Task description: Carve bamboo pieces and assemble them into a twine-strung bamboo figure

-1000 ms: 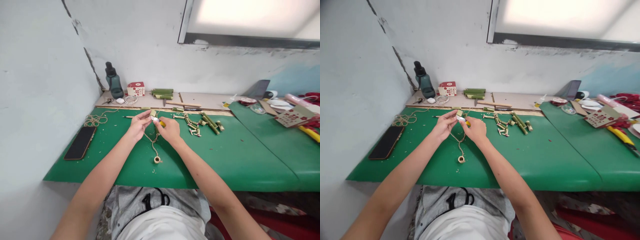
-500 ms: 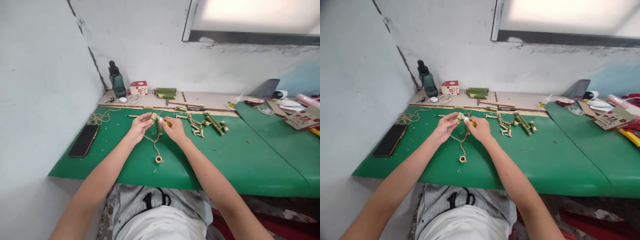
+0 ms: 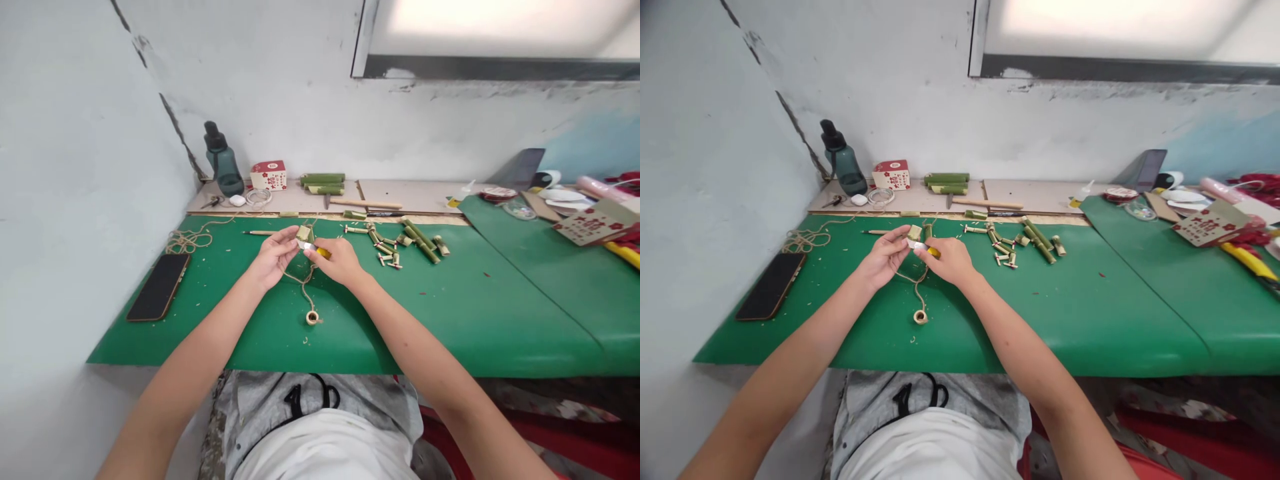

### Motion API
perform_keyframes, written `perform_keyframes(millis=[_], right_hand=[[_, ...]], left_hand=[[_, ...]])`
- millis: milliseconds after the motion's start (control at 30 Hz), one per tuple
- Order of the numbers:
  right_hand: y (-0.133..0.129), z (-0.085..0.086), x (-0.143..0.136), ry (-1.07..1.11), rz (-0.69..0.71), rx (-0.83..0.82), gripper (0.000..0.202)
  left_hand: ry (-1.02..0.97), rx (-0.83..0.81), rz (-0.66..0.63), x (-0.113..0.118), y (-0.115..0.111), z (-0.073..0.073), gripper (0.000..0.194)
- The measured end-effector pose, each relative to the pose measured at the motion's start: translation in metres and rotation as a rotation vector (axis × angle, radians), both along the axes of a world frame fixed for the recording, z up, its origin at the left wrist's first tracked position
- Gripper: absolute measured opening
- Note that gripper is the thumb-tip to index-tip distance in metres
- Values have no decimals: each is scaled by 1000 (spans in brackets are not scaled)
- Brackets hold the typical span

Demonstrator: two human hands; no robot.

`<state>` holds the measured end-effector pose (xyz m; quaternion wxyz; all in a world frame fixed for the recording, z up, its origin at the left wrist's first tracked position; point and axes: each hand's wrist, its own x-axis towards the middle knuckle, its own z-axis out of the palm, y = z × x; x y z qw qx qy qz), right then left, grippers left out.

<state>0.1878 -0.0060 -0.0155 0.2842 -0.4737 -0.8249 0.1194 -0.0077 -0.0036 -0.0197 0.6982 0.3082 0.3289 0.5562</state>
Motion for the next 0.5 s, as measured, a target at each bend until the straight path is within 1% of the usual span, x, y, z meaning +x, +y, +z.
perform_keyframes(millis=[200,400,500], right_hand=[[2,-5,0,-44,-1,77,50],[1,-3,-6,-53,-146,150,51],[3,-3,-7,-43,-193,182,49]], left_hand=[[38,-15,-44,-7,1,7,39],[-4,-30,-13,-3,10,10,38],[-32,-44,-5,3,14,11,37]])
